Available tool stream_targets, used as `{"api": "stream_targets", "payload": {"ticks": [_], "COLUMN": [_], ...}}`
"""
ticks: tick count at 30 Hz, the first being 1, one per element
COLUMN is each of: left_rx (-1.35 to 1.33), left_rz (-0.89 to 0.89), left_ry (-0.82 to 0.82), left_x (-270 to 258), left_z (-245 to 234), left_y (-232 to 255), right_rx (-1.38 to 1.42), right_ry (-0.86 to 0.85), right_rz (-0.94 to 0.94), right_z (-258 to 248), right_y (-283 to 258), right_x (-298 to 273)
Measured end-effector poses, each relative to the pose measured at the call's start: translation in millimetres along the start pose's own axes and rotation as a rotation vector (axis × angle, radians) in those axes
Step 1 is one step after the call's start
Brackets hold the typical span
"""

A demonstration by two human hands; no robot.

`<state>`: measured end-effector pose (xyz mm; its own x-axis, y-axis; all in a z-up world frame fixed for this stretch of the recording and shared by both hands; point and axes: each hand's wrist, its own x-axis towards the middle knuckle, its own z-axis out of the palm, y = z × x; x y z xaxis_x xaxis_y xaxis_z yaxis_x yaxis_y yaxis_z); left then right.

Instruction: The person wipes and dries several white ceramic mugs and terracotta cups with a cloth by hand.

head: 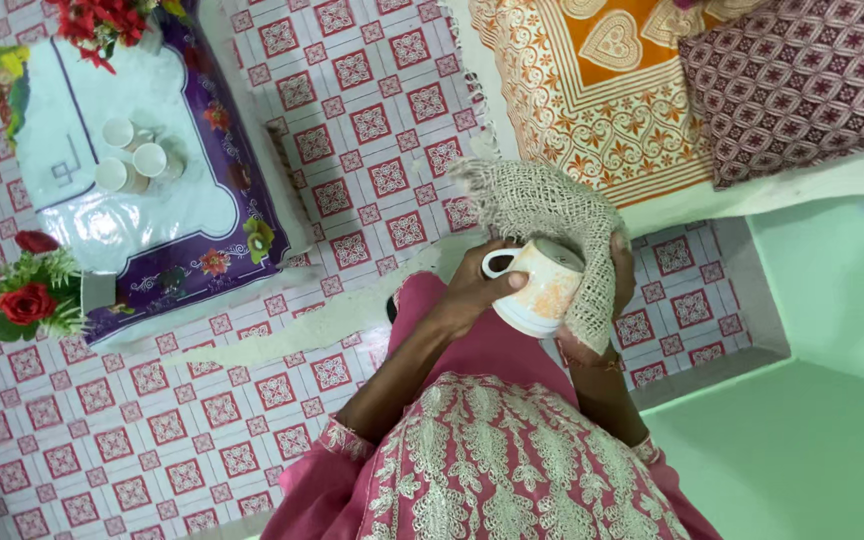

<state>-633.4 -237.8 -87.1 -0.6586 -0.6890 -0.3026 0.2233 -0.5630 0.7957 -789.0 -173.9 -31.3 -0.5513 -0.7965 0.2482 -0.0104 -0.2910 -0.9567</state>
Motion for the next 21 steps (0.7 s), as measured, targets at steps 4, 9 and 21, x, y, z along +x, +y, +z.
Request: {"api": "stream_targets", "payload": {"ticks": [4,9,21], "left_rx": [0.069,0.101,-0.642], "left_rz": [0.214,0.396,0.342], "left_ry": [0.297,0.675,0.653], "left_x": [-16,-10,80], "left_z": [0,-21,-120], "left_y": [27,55,104], "right_rx": [0.268,0.532,0.298], "right_ry": [-0.058,-0.099,-0.176], "right_rz": [0.263,0.861,0.839], "right_z": [31,78,93], "right_y": [32,45,66], "right_x": [13,13,109]}}
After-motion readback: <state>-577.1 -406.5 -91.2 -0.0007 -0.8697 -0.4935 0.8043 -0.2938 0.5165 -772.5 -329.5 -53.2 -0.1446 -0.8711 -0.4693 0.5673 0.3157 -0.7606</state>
